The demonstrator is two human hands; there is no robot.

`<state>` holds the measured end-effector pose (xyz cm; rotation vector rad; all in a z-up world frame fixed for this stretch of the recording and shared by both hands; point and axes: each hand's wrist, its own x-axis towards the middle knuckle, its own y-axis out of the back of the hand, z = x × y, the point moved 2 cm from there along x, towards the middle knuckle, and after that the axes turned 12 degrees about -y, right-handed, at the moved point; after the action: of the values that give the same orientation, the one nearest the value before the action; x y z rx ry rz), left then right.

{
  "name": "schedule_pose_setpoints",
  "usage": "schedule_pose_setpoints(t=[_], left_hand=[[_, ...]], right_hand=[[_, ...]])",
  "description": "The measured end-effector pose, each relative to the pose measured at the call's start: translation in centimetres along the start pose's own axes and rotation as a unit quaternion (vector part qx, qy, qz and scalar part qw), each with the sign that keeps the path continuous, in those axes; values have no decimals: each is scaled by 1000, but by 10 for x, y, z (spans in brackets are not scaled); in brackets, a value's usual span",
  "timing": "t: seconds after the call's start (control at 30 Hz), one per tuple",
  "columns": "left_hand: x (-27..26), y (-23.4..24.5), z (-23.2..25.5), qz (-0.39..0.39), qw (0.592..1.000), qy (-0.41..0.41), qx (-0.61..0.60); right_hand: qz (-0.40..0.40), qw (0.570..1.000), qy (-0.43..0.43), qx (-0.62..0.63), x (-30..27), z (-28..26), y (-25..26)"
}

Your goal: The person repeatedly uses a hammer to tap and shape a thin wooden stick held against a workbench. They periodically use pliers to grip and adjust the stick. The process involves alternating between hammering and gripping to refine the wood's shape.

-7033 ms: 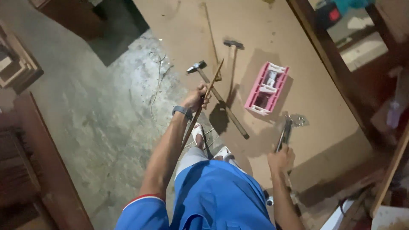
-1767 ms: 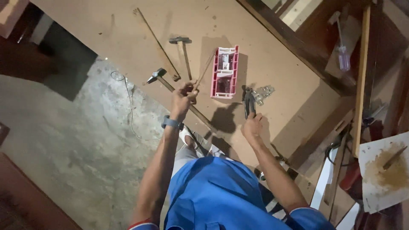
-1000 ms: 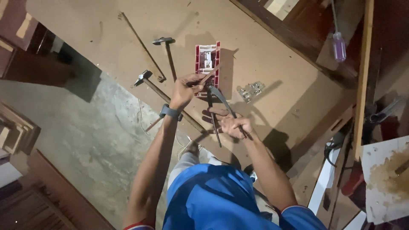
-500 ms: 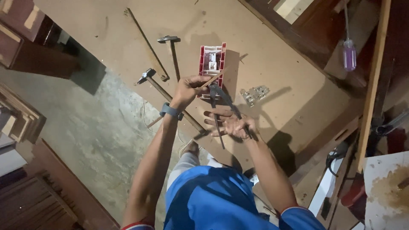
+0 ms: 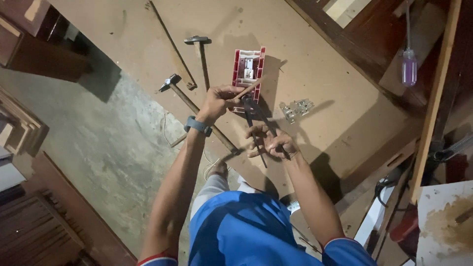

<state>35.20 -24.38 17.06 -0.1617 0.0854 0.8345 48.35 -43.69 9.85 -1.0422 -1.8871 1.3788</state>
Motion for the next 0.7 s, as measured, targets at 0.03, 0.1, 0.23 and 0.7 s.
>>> schedule_pose_setpoints(t=[0.03, 0.1, 0.23, 0.7], left_hand=[[0, 0, 2, 0, 1000, 0, -1], [-1, 0, 4, 8, 1000, 9, -12], [3, 4, 2, 1, 1000, 28, 5], [51, 3, -74, -47, 969, -153, 189]], right_hand=[[1, 1000, 0, 0, -1, 0, 0], [44, 999, 5, -27, -2, -1, 2], [107, 992, 13, -68, -6, 3, 13], [239, 957, -159, -36, 10, -3, 43]])
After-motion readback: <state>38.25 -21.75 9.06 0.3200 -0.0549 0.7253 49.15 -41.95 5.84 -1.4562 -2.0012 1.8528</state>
